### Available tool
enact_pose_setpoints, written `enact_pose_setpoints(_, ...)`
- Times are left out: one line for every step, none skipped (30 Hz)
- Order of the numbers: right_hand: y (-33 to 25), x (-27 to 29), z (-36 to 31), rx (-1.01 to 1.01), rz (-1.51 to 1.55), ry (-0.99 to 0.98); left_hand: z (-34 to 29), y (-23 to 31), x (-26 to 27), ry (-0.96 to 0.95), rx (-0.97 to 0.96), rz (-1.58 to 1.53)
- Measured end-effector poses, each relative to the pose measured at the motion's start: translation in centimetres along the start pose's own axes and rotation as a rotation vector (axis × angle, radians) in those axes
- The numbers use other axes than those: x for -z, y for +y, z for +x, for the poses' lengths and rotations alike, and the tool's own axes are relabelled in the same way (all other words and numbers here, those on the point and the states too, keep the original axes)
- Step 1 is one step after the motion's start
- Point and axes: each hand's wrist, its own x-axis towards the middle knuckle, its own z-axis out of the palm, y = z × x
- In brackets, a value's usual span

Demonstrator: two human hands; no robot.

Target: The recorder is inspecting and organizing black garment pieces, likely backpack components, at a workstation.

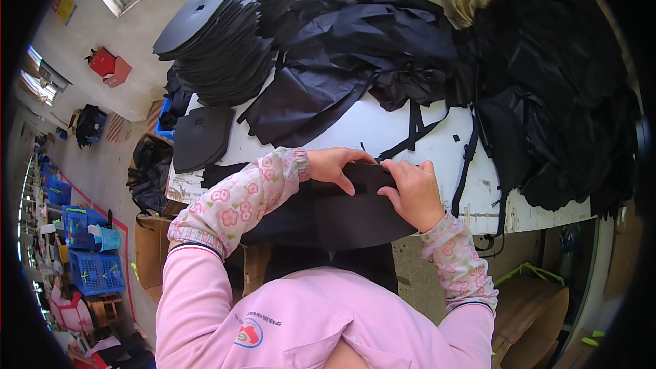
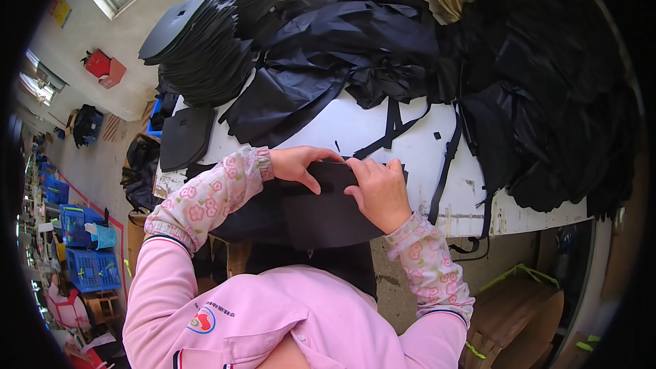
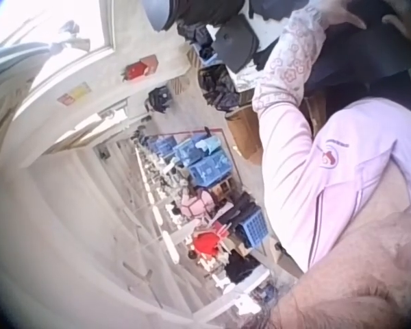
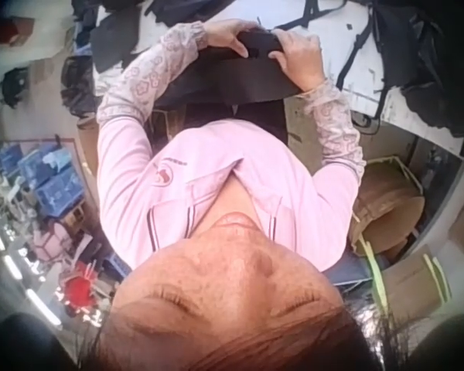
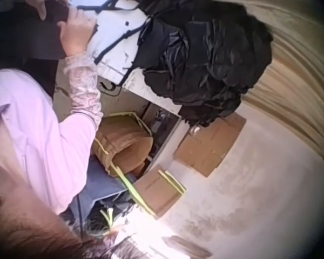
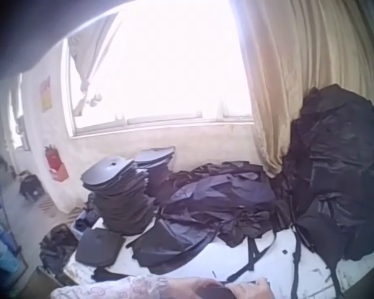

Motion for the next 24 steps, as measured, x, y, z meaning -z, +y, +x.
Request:
enact_pose_setpoints(0.0, -0.1, 0.0, 0.004, 0.024, 0.003, 0.2, -0.2, -0.1, 0.002, -0.020, 0.021)
enact_pose_setpoints(0.1, -0.1, 0.1, 0.008, 0.049, 0.007, 0.3, -0.4, -0.2, 0.005, -0.039, 0.042)
enact_pose_setpoints(0.1, -0.1, 0.1, 0.007, 0.048, 0.007, 0.6, -0.4, -0.2, 0.003, -0.040, 0.042)
enact_pose_setpoints(0.2, -0.2, 0.1, 0.001, 0.055, 0.005, 1.0, -0.4, -0.3, 0.014, -0.035, 0.070)
enact_pose_setpoints(0.2, -0.2, 0.2, -0.004, 0.061, 0.004, 1.3, -0.4, -0.4, 0.024, -0.029, 0.098)
enact_pose_setpoints(0.2, -0.2, 0.2, -0.005, 0.062, 0.004, 1.4, -0.3, -0.4, 0.023, -0.028, 0.098)
enact_pose_setpoints(0.2, -0.2, 0.3, -0.011, 0.068, 0.012, 1.6, -0.2, -0.4, 0.034, -0.032, 0.097)
enact_pose_setpoints(0.2, -0.2, 0.4, -0.017, 0.075, 0.020, 1.6, -0.2, -0.4, 0.046, -0.036, 0.096)
enact_pose_setpoints(0.3, -0.3, 0.3, -0.021, 0.075, 0.020, 1.6, 0.2, -0.5, 0.042, -0.036, 0.096)
enact_pose_setpoints(0.4, -0.5, 0.3, -0.038, 0.049, 0.009, 1.6, 0.6, -0.5, 0.052, -0.025, 0.146)
enact_pose_setpoints(0.6, -0.7, 0.2, -0.055, 0.023, -0.002, 1.5, 1.0, -0.5, 0.063, -0.014, 0.197)
enact_pose_setpoints(0.9, -0.9, 0.1, -0.058, 0.023, -0.001, 1.1, 1.4, -0.8, 0.060, -0.015, 0.198)
enact_pose_setpoints(1.4, -1.3, 0.0, -0.115, -0.010, -0.024, 0.8, 1.6, -1.6, 0.263, -0.113, 0.503)
enact_pose_setpoints(1.9, -1.5, -0.2, -0.172, -0.044, -0.047, 0.4, 1.6, -2.4, 0.470, -0.213, 0.805)
enact_pose_setpoints(2.3, -1.7, -0.4, -0.178, -0.048, -0.046, -0.1, 1.4, -3.4, 0.465, -0.220, 0.804)
enact_pose_setpoints(2.6, -1.8, -0.6, -0.156, -0.143, 0.010, -1.1, 1.1, -4.7, 0.413, -0.260, 0.890)
enact_pose_setpoints(2.8, -1.9, -0.7, -0.134, -0.239, 0.066, -2.0, 0.8, -5.9, 0.360, -0.300, 0.975)
enact_pose_setpoints(2.7, -2.0, -0.7, -0.133, -0.234, 0.066, -3.1, 0.2, -7.3, 0.287, -0.247, 1.009)
enact_pose_setpoints(2.5, -2.1, -0.6, -0.023, -0.119, 0.029, -4.2, -0.9, -8.5, 0.259, -0.191, 1.013)
enact_pose_setpoints(2.2, -2.2, -0.6, 0.084, -0.007, -0.010, -4.7, -2.3, -9.4, 0.230, -0.139, 1.012)
enact_pose_setpoints(2.0, -2.8, -0.7, 0.152, 0.078, -0.085, -5.2, -3.6, -9.9, 0.236, -0.129, 1.014)
enact_pose_setpoints(2.2, -3.5, -1.1, 0.191, 0.067, -0.213, -5.2, -4.6, -9.9, 0.233, -0.136, 0.992)
enact_pose_setpoints(2.5, -4.9, -2.3, 0.172, 0.008, -0.281, -5.2, -5.5, -9.8, 0.234, -0.142, 0.972)
enact_pose_setpoints(3.0, -6.1, -3.5, 0.147, -0.056, -0.351, -4.9, -5.9, -9.7, 0.244, -0.146, 0.975)
